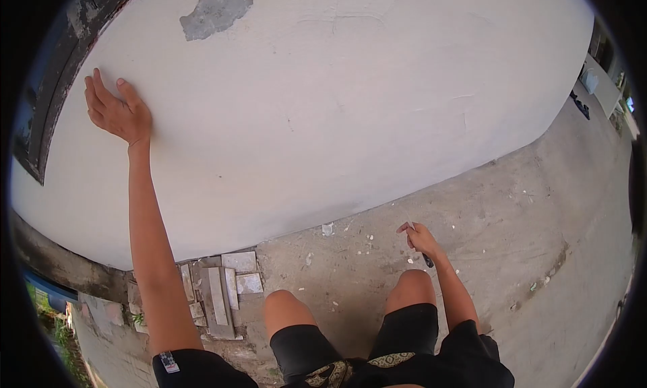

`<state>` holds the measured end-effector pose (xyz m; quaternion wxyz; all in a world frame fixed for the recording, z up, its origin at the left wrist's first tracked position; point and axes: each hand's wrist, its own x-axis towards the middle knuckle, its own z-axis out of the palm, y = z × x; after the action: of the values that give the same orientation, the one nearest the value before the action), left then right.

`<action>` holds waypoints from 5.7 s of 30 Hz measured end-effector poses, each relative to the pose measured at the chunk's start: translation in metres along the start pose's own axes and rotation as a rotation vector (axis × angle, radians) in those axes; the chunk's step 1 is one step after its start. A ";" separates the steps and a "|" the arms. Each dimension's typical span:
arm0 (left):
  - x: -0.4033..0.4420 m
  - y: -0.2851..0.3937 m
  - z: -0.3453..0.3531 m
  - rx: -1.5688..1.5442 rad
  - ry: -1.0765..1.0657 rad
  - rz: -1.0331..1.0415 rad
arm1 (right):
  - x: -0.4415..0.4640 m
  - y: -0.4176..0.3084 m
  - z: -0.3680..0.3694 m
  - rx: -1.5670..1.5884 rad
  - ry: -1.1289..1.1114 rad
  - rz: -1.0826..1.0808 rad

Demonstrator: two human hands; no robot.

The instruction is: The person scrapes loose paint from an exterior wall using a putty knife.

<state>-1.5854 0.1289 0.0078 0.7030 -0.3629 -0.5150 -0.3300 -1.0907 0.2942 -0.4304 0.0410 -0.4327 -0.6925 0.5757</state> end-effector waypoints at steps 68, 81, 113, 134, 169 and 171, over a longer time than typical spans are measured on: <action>0.074 0.190 0.067 -0.166 -0.113 0.247 | 0.023 -0.250 -0.017 -0.015 1.081 -0.910; 0.079 0.184 0.068 -0.174 -0.091 0.247 | 0.031 -0.233 -0.011 -0.057 1.110 -0.951; 0.075 0.185 0.071 -0.228 -0.096 0.243 | 0.009 -0.296 0.029 -0.152 1.058 -1.042; 0.077 0.185 0.072 -0.231 -0.121 0.230 | 0.015 -0.288 0.030 -0.169 1.071 -1.051; 0.074 0.185 0.072 -0.219 -0.099 0.233 | -0.003 -0.305 0.023 -0.183 1.015 -0.989; 0.074 0.185 0.072 -0.223 -0.084 0.246 | 0.004 -0.297 0.026 -0.185 1.009 -0.980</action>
<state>-1.4467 0.2792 0.0624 0.6711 -0.5124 -0.4560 -0.2814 -1.2712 0.2881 -0.1935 0.5742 -0.2869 -0.7502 0.1590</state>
